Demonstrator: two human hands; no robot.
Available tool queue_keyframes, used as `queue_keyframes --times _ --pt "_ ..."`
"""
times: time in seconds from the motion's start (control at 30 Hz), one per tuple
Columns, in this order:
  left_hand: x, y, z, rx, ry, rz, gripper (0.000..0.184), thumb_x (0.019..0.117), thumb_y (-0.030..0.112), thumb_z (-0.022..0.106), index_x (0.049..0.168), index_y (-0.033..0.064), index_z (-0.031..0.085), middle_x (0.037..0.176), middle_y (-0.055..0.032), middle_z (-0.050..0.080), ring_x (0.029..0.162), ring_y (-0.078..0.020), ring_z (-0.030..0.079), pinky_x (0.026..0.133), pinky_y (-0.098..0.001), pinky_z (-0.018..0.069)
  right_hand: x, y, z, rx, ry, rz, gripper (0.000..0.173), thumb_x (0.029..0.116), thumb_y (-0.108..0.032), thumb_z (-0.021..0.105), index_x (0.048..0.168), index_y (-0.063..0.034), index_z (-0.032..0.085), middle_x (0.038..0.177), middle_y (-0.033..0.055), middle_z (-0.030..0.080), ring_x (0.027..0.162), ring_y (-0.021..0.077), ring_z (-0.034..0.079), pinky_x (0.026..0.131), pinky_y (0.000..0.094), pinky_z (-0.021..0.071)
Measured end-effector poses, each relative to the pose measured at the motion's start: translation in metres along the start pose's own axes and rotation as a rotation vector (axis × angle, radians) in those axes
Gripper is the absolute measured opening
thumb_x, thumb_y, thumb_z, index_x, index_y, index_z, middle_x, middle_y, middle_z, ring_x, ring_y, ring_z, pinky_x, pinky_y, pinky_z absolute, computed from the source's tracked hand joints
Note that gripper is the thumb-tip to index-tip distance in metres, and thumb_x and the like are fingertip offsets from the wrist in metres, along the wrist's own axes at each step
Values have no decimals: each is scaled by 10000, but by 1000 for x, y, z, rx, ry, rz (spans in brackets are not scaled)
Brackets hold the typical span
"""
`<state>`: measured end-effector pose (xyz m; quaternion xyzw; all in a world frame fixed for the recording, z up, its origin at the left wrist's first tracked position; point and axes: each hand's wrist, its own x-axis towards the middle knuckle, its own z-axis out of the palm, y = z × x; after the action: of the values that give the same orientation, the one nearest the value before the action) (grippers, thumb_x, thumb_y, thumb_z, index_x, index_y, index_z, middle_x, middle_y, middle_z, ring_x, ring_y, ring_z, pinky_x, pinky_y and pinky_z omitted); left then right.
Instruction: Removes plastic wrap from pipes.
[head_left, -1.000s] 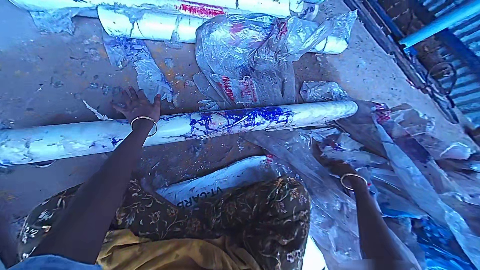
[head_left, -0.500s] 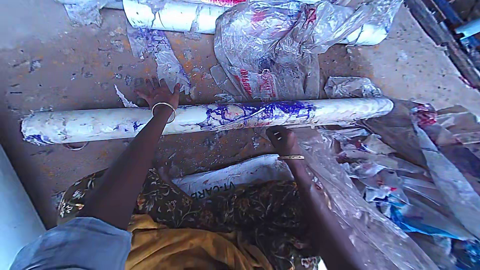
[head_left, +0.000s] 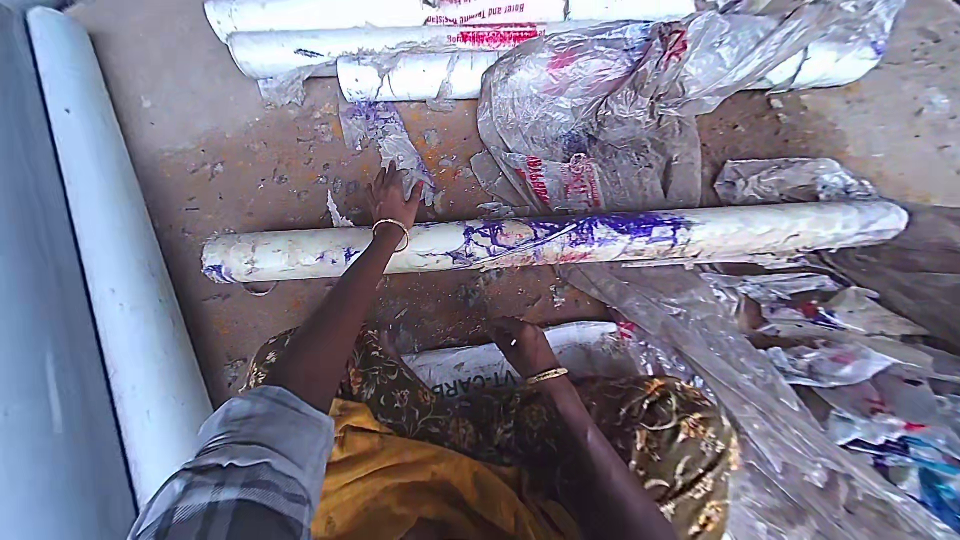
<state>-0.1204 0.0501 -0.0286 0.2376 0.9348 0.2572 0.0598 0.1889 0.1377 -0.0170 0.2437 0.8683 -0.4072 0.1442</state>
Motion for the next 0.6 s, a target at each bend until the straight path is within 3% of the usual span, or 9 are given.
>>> queue_keyframes --times 0.1,0.13,0.2,0.3,0.5,0.6 --pt "-39 4 1 -41 106 439 402 974 224 680 1205 -105 671 1385 -280 607 1290 -457 584 1093 -581 433 15 12 -14 -195 -136 143 362 1069 -209 512 1304 34 642 1305 278 642 1260 429 597 1075 574 428" --pt "-59 9 2 -23 72 542 416 925 240 749 1165 -95 692 1319 -284 644 1229 -459 625 1046 -582 475 18 13 -19 -196 -131 153 363 1065 -202 518 1311 38 635 1318 285 633 1272 437 588 1080 578 423" --pt "-97 22 4 102 -62 627 470 880 274 805 1203 -52 709 1275 -274 660 1184 -453 636 1012 -576 492 21 13 -29 -108 -68 113 353 1052 -169 535 1317 42 634 1305 292 638 1262 442 593 1082 584 421" --pt "-130 36 16 282 -151 588 454 930 248 747 1275 -40 685 1281 -301 649 1174 -476 635 992 -581 488 26 10 -36 -31 -27 52 361 1053 -164 528 1349 21 623 1329 285 628 1275 442 584 1085 589 412" --pt "-132 58 35 404 -53 416 372 967 218 697 1218 -57 704 1269 -305 648 1204 -483 611 1052 -578 442 7 4 -42 -90 -236 55 439 1071 -210 525 1343 134 536 1372 357 551 1320 495 521 1079 626 389" --pt "-130 64 36 436 -41 390 324 996 187 653 1200 -58 712 1282 -307 641 1227 -480 599 1049 -564 451 4 4 -52 -79 -264 8 469 1067 -216 551 1380 129 501 1376 359 544 1328 503 509 1083 630 383"
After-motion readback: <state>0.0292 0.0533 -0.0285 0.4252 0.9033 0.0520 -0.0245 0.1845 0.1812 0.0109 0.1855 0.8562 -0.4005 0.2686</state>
